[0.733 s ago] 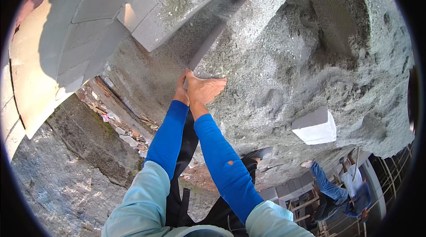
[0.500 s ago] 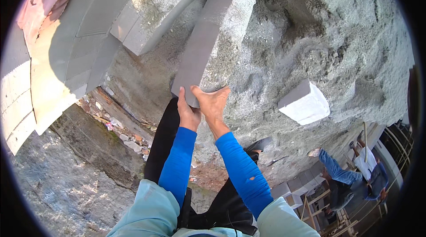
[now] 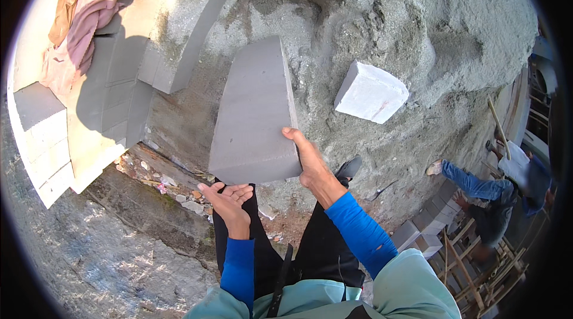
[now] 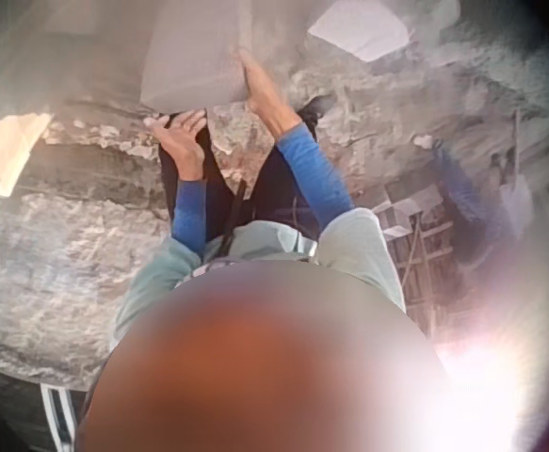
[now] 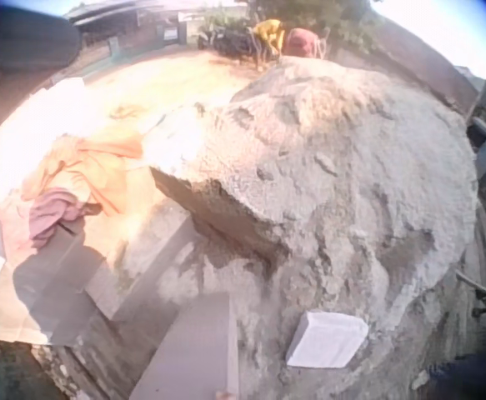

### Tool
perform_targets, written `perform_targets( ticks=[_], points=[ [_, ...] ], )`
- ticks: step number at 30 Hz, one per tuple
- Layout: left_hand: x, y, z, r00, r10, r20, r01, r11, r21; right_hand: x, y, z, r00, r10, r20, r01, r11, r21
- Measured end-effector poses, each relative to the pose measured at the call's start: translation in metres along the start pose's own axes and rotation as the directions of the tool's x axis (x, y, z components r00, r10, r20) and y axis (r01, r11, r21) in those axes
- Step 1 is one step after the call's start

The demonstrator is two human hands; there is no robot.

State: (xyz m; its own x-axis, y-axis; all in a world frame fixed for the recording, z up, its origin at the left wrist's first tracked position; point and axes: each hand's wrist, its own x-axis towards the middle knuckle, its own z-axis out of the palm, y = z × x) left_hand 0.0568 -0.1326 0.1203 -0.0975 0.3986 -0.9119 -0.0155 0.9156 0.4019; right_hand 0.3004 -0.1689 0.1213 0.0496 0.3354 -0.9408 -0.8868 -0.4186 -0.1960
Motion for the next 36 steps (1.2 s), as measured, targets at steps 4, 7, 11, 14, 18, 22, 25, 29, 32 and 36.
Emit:
perform_targets(
  ticks=[4,7,11,14,18,22,25,29,32,36],
  points=[
    [0.058,0.038,0.03,0.985,-0.065,0.158,0.047,0.992,0.12,0.004,-0.024,0.005,1.0,-0.002,0.028,0.005,0.995,-0.103],
    [0.095,0.071,0.052,0.826,-0.061,0.56,0.186,0.968,-0.168,0.002,-0.033,0.009,1.0,-0.015,0.027,0.019,0.988,-0.155],
    [0.121,0.092,0.087,0.838,-0.076,0.54,0.046,0.997,0.069,0.01,-0.022,0.009,0.996,-0.09,0.008,0.09,0.981,-0.173],
    [0.09,0.074,0.095,0.824,-0.11,0.556,0.048,0.991,0.124,-0.004,0.0,-0.014,0.991,-0.136,-0.011,0.133,0.983,-0.128],
    [-0.026,0.039,0.094,0.839,-0.087,0.536,0.033,0.993,0.109,-0.084,0.001,-0.083,0.975,-0.14,0.171,0.146,0.989,-0.023],
    [-0.156,-0.02,0.069,0.941,-0.072,0.331,-0.015,0.967,0.254,-0.203,0.059,-0.175,0.987,-0.004,0.164,-0.02,0.989,0.144],
    [-0.246,-0.078,0.087,0.955,-0.103,0.28,-0.046,0.875,0.481,-0.293,0.089,-0.25,0.989,0.009,0.145,-0.053,0.953,0.298],
    [-0.306,-0.174,0.125,0.872,-0.404,0.276,0.164,0.773,0.612,-0.384,0.149,-0.343,0.987,0.129,-0.099,-0.061,0.857,0.512],
    [-0.299,-0.275,0.173,0.742,-0.606,0.286,0.222,0.625,0.748,-0.424,0.177,-0.412,0.933,0.152,-0.325,0.094,0.769,0.632],
    [-0.27,-0.454,0.257,0.494,-0.8,0.339,0.148,0.462,0.875,-0.428,0.22,-0.527,0.796,0.243,-0.554,0.289,0.653,0.701]
  ],
)
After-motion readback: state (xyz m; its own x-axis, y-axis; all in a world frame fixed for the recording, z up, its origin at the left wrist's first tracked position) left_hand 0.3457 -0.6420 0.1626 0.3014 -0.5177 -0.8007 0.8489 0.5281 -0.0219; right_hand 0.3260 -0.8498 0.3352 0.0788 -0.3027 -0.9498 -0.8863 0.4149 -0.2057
